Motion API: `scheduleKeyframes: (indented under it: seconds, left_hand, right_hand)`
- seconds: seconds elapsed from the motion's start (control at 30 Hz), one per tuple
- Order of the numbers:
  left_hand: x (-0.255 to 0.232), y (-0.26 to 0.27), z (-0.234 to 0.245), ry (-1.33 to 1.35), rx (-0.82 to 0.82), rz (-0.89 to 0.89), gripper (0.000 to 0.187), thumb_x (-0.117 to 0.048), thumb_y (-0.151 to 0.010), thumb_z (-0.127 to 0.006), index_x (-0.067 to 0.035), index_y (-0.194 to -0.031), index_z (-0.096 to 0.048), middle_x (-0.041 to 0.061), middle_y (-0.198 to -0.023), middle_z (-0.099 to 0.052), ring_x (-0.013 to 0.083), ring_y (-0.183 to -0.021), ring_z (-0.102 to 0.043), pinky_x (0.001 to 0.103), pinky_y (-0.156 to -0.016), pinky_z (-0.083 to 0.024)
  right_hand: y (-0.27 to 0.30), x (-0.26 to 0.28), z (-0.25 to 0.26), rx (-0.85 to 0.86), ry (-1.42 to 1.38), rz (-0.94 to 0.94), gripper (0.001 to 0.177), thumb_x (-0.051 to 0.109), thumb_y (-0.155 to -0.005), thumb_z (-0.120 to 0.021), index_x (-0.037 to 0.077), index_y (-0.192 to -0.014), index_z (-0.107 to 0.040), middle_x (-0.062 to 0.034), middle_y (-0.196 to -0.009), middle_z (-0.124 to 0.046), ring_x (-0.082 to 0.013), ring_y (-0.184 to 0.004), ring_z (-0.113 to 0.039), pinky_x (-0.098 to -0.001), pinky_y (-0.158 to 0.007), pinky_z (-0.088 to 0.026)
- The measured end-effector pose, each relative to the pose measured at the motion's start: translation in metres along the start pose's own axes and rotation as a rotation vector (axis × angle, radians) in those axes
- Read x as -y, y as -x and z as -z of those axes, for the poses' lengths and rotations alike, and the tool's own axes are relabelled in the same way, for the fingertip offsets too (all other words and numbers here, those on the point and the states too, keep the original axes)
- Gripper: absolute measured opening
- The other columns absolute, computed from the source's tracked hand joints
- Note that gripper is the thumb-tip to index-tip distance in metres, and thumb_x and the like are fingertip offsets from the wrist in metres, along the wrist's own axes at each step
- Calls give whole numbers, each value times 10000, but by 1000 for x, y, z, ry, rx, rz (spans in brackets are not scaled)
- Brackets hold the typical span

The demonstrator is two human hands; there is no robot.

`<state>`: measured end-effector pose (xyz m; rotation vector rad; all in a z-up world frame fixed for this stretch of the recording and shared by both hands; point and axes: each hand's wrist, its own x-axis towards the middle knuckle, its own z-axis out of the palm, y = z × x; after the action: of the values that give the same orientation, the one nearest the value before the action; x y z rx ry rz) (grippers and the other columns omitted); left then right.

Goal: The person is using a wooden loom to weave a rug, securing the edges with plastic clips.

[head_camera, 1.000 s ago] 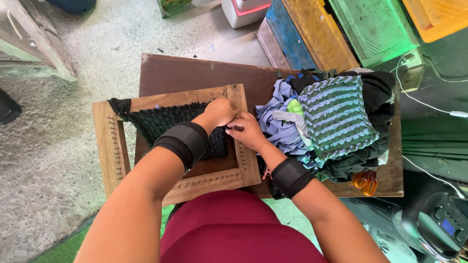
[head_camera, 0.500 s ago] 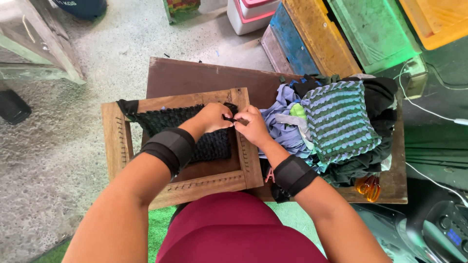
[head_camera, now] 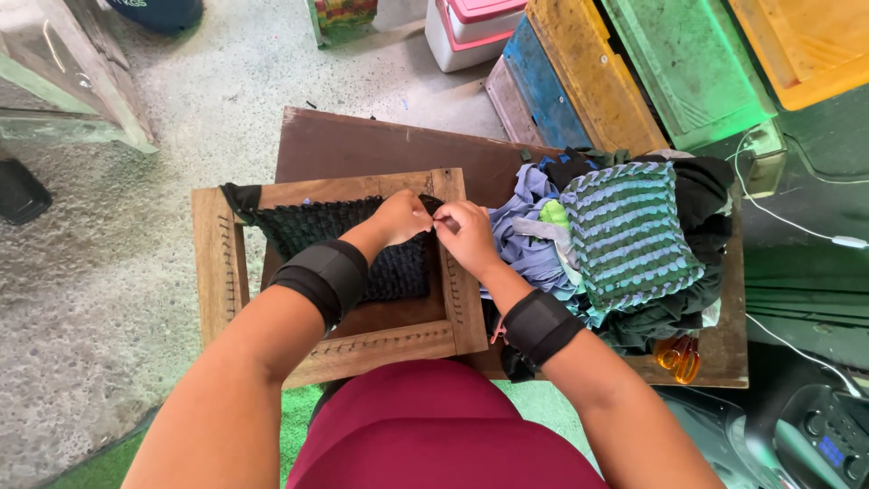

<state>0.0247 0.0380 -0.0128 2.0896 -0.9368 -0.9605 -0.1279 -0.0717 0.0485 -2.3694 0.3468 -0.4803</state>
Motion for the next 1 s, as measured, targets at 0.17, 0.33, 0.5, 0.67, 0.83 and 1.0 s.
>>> scheduleKeyframes:
  seconds: [0.17,0.33,0.5,0.67,0.83,1.0]
  left_hand:
    - [6,-5,-10,21,-54,7,259,-265,-822,-723,-30,-910,-789,181,-1137,-642,371,-1077,-637,439,-938,-506]
    - [4,-2,-5,119,-76,24,262,-251,-845,-737,-15,-950,-778,190,-1144,-664,364,-1062,-659,431,-908,-520]
    - [-24,16,7,88,-24,144,261,-267,-887,-726,-12,-898,-779,209,-912,-730,358,-902,-719,439,-839,-556]
    - [2,7,-11,-33,-219,-41,201,-222,-880,-720,-40,-844,-797,195,-895,-700,392,-872,-680,487,-786,-542]
    - [4,20,-11,-78,-294,-186,148,-166,-863,-684,-87,-939,-782,147,-960,-715,370,-941,-683,474,-849,-550]
    - [-16,37,-2,-244,-261,-272,142,-152,-852,-684,-124,-967,-765,145,-1002,-642,381,-914,-668,473,-784,-550]
  right_hand:
    - [3,15,1,-20,21,72,229,192,-777,-818,96,-949,-700,-43,-926,-703,-253,-854,-674,-397,-813,-454]
    - [5,10,-5,-77,261,102,193,234,-776,-848,130,-879,-723,-18,-859,-707,-272,-844,-661,-425,-776,-428]
    - [-3,7,7,90,239,225,174,198,-804,-842,132,-792,-682,-12,-794,-650,-255,-840,-616,-422,-769,-411]
    - [-12,7,3,-56,135,303,122,126,-758,-805,130,-820,-700,-15,-868,-661,-260,-896,-616,-420,-792,-438]
    - [-4,-18,-9,100,-274,-26,110,143,-800,-786,135,-904,-749,-36,-935,-600,-249,-929,-607,-375,-800,-496]
    - [17,-20,-5,143,-38,26,121,194,-783,-814,122,-869,-769,-60,-868,-570,-290,-916,-560,-400,-820,-467]
